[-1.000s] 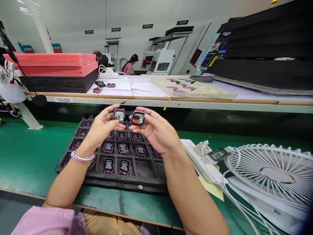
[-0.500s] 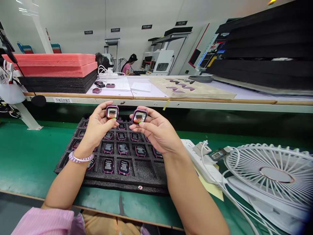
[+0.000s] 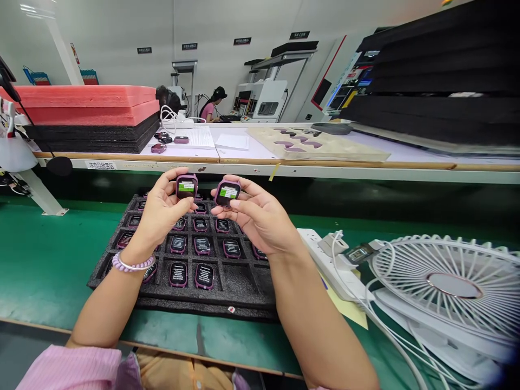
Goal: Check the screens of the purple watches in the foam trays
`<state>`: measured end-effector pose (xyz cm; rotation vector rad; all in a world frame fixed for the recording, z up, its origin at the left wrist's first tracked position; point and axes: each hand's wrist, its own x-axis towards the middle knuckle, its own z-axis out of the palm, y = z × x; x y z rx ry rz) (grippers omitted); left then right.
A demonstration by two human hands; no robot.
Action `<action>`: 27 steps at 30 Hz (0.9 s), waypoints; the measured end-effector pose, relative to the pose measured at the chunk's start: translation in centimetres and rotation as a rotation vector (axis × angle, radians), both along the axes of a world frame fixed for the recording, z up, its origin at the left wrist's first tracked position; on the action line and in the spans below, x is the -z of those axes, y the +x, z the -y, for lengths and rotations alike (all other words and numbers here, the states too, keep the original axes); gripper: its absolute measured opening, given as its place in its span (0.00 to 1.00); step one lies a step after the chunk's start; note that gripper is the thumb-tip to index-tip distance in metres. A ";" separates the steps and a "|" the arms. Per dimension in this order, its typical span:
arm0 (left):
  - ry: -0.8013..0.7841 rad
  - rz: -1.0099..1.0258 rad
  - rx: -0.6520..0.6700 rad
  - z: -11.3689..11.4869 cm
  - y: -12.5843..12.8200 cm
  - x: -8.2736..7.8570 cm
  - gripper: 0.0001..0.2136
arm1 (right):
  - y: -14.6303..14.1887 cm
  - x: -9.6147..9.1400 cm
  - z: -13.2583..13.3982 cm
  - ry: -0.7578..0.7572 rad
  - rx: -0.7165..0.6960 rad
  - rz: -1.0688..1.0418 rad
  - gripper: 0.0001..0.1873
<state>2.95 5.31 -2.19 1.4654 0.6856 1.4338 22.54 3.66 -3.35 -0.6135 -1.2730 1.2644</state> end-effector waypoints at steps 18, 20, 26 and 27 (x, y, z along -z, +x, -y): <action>0.022 -0.020 -0.035 0.0 -0.2 0.2 0.20 | -0.1 -0.1 0.1 -0.005 0.002 0.025 0.29; 0.009 -0.020 -0.009 0.0 -0.1 0.1 0.21 | -0.1 0.0 0.1 -0.005 0.011 0.028 0.28; -0.033 -0.042 0.046 0.3 0.1 0.1 0.21 | 0.0 0.0 0.0 -0.002 0.031 0.031 0.29; -0.033 -0.044 0.048 0.3 0.1 0.1 0.20 | 0.0 0.0 0.0 0.000 0.029 0.027 0.29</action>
